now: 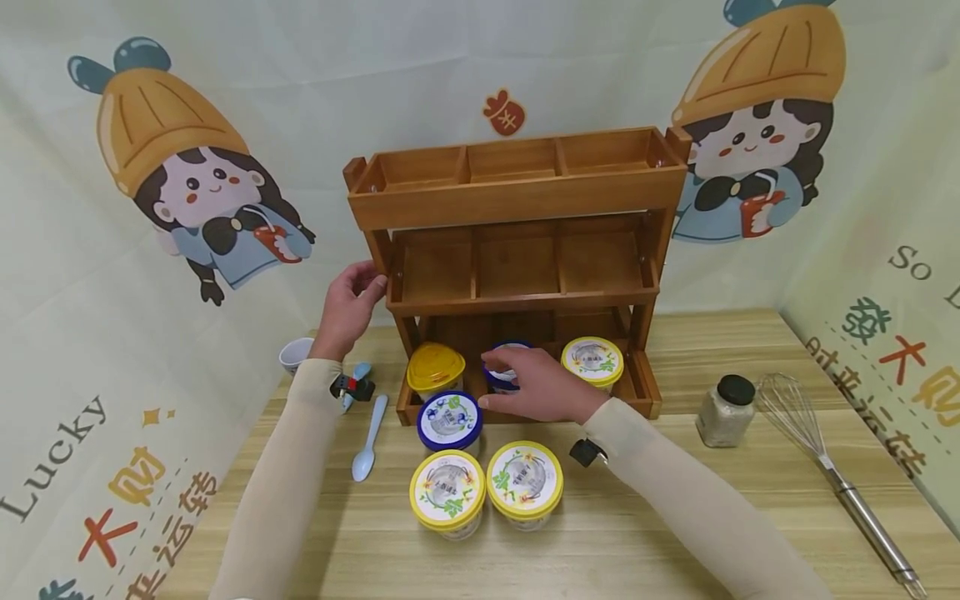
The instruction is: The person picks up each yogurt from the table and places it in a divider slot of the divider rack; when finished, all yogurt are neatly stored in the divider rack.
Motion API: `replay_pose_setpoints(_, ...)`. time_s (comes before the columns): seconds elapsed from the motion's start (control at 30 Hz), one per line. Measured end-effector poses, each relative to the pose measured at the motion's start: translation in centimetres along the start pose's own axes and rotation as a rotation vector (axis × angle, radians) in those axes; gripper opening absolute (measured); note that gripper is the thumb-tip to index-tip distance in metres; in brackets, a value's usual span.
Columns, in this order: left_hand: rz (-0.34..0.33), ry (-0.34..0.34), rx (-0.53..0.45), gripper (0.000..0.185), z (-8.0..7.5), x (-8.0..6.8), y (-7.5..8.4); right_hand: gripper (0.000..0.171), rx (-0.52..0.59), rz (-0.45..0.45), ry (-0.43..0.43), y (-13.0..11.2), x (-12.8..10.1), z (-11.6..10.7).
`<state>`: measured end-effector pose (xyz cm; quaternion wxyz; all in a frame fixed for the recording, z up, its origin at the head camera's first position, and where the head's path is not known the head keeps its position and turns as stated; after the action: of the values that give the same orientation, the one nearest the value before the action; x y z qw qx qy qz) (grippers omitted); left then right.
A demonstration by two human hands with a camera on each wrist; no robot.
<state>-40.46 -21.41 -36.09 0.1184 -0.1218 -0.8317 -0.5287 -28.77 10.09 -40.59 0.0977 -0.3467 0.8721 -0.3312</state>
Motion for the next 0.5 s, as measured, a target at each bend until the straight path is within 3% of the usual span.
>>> replay_pose_setpoints(0.5, 0.019, -0.017, 0.006, 0.046, 0.1, 0.4, -0.1, 0.064, 0.007, 0.045, 0.029, 1.7, -4.7, 0.9)
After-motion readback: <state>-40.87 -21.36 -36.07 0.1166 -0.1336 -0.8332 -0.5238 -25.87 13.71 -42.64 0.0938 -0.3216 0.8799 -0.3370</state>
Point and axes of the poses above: each hand's wrist, its own x-axis towards the middle knuckle, its own z-axis out of the palm, y = z × x, the point moved 3 cm from there along x, towards the middle knuckle, and after that the axes turned 6 degrees about -y, right-handed, at the moved point
